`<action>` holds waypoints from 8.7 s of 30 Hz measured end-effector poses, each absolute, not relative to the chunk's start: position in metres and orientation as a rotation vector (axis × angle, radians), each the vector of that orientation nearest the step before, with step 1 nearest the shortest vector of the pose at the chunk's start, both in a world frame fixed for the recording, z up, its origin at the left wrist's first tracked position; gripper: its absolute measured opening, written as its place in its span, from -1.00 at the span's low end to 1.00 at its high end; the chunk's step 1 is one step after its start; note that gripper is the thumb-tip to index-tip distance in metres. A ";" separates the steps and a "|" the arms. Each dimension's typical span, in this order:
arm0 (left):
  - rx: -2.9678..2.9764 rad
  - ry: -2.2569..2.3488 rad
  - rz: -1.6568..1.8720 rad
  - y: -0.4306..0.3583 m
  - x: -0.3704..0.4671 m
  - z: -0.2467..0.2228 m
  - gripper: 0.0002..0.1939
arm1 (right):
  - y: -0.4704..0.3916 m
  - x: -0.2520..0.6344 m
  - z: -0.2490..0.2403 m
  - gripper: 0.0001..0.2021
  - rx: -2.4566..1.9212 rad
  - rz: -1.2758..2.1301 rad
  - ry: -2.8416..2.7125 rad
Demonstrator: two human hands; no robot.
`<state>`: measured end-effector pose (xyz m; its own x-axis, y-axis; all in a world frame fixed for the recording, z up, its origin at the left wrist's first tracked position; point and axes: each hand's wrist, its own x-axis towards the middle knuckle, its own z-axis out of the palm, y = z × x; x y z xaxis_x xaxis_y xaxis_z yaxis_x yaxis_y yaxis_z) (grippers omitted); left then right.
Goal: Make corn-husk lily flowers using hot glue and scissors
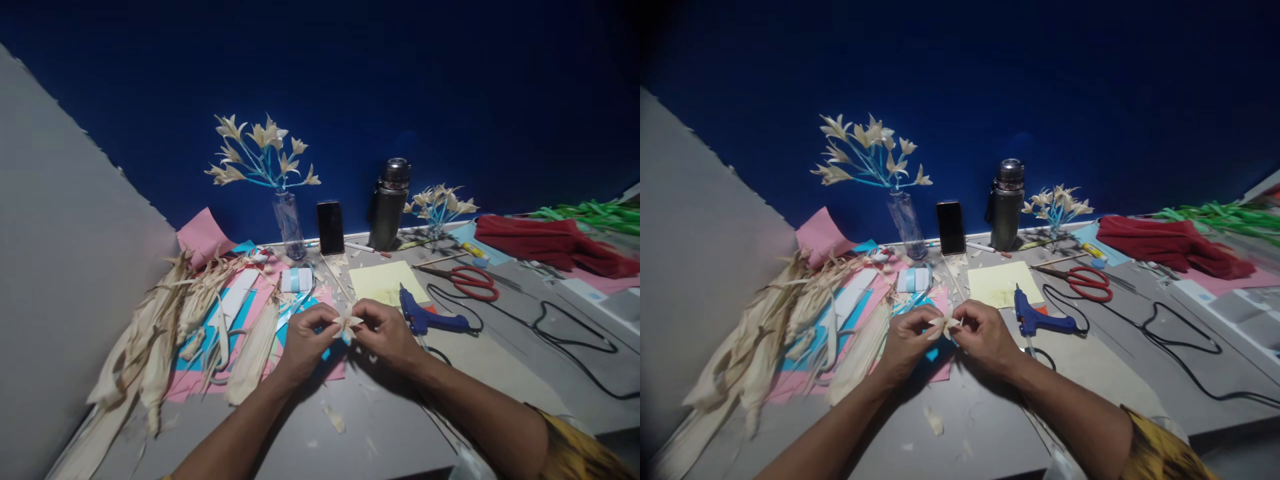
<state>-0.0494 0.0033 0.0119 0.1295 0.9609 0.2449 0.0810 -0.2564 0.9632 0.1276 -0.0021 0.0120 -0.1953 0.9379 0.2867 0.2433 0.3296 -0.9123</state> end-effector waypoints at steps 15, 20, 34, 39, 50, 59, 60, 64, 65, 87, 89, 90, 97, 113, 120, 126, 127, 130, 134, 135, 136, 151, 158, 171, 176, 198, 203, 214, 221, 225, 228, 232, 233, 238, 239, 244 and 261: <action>1.385 0.960 0.999 0.010 -0.060 0.006 -0.85 | -0.004 0.131 0.011 -0.95 -1.029 0.985 -1.759; 1.358 0.936 0.966 0.011 -0.062 0.006 -0.82 | -0.003 0.132 0.011 -0.94 -1.020 0.999 -1.797; 1.175 0.880 0.944 0.012 -0.062 -0.002 -0.78 | -0.005 0.132 0.018 -0.94 -0.985 1.091 -1.779; 1.152 0.851 0.916 0.011 -0.063 -0.003 -0.77 | -0.004 0.134 0.018 -0.93 -0.973 1.110 -1.802; 1.093 0.877 0.863 0.005 -0.058 0.010 -0.73 | -0.001 0.139 0.015 -0.91 -0.932 1.215 -1.882; 1.077 0.919 0.877 0.006 -0.057 0.008 -0.65 | 0.001 0.135 0.014 -0.79 -0.890 1.215 -1.860; 1.082 0.922 0.891 0.006 -0.056 0.008 -0.66 | 0.001 0.135 0.014 -0.80 -0.909 1.189 -1.858; 1.101 0.922 0.906 0.007 -0.055 0.008 -0.69 | 0.001 0.135 0.016 -0.85 -0.997 1.088 -1.829; 1.107 0.914 0.891 0.007 -0.055 0.007 -0.71 | 0.001 0.135 0.016 -0.86 -1.013 1.070 -1.812; 1.031 0.723 0.804 0.007 -0.056 0.005 -0.59 | 0.001 0.136 0.016 -0.86 -1.056 1.057 -1.806; 1.029 0.722 0.818 0.006 -0.055 0.006 -0.61 | 0.000 0.137 0.016 -0.84 -1.049 1.088 -1.800; 1.023 0.730 0.838 0.006 -0.055 0.006 -0.63 | 0.001 0.137 0.016 -0.81 -1.049 1.093 -1.794; 1.099 0.828 0.910 0.010 -0.060 0.004 -0.82 | 0.002 0.137 0.021 -0.76 -1.039 1.076 -1.775; 1.014 0.871 1.043 0.008 -0.057 0.006 -0.85 | 0.003 0.136 0.015 -0.64 -1.050 1.330 -1.621; 1.009 0.954 1.080 0.004 -0.051 0.014 -0.88 | 0.001 0.136 0.015 -0.87 -1.066 1.084 -1.772; 1.078 0.919 1.039 0.003 -0.052 0.013 -0.88 | -0.001 0.137 0.019 -0.90 -1.057 0.914 -1.759; 1.102 0.913 1.015 0.004 -0.052 0.012 -0.88 | -0.001 0.138 0.021 -0.88 -1.061 0.904 -1.715; 1.191 0.878 0.912 0.006 -0.056 0.008 -0.86 | 0.001 0.146 0.028 -0.84 -1.027 0.997 -1.632; 1.268 0.792 0.760 0.009 -0.061 0.003 -0.81 | 0.005 0.159 0.041 -0.79 -0.887 1.363 -1.743; 1.288 0.774 0.731 0.010 -0.061 0.002 -0.79 | 0.006 0.162 0.043 -0.79 -0.867 1.425 -1.771; 1.308 0.761 0.703 0.010 -0.062 0.002 -0.79 | 0.007 0.164 0.045 -0.79 -0.871 1.447 -1.786; 1.285 0.705 0.502 0.007 -0.059 0.003 -0.74 | 0.002 0.156 0.041 -0.85 -0.834 1.280 -2.150; 1.304 0.634 0.372 0.009 -0.064 0.003 -0.72 | -0.007 0.148 0.042 -0.89 -1.042 1.602 -1.950; 1.211 0.586 0.236 0.010 -0.066 0.001 -0.62 | -0.002 0.154 0.038 -0.88 -0.686 1.398 -2.209; 1.228 0.570 0.193 0.009 -0.064 0.002 -0.65 | -0.002 0.152 0.035 -0.89 -0.632 1.344 -2.284; 1.169 0.668 0.328 0.009 -0.070 0.003 -0.72 | -0.011 0.139 0.036 -0.82 -1.033 1.589 -1.714; 1.109 0.713 0.577 0.009 -0.067 0.007 -0.75 | 0.001 0.149 0.037 -0.68 -1.105 1.423 -1.507; 1.007 0.715 0.733 0.015 -0.071 0.002 -0.71 | 0.008 0.150 0.034 -0.66 -1.137 1.408 -1.570; 1.015 0.756 0.793 0.012 -0.063 0.005 -0.79 | -0.003 0.140 0.025 -0.89 -1.042 1.316 -1.789; 1.036 0.792 0.804 0.011 -0.063 0.003 -0.74 | -0.007 0.135 0.024 -0.96 -0.983 1.225 -1.872; 1.064 0.795 0.797 0.009 -0.063 0.001 -0.72 | -0.007 0.136 0.022 -0.95 -1.027 1.222 -1.827; 1.082 0.793 0.815 0.005 -0.062 0.001 -0.73 | -0.006 0.137 0.020 -0.96 -1.044 1.231 -1.785; 1.083 0.795 0.823 0.005 -0.061 0.002 -0.73 | -0.006 0.137 0.019 -0.96 -1.041 1.229 -1.783; 1.091 0.839 0.916 0.004 -0.058 0.005 -0.73 | -0.004 0.137 0.019 -0.95 -1.056 1.190 -1.805; 1.099 0.846 0.924 0.005 -0.058 0.006 -0.73 | -0.003 0.137 0.019 -0.95 -1.060 1.191 -1.800; 1.123 0.819 0.875 0.007 -0.058 0.008 -0.77 | 0.000 0.139 0.018 -0.97 -1.059 1.259 -1.768; 1.085 0.793 0.763 0.005 -0.060 0.009 -0.72 | 0.001 0.138 0.015 -0.95 -1.008 1.334 -1.806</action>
<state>-0.0605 0.0048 0.0091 0.5058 0.8448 -0.1749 -0.1424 0.2817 0.9489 0.1377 0.0007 0.0149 -0.4794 0.8750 0.0672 0.1930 0.1799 -0.9646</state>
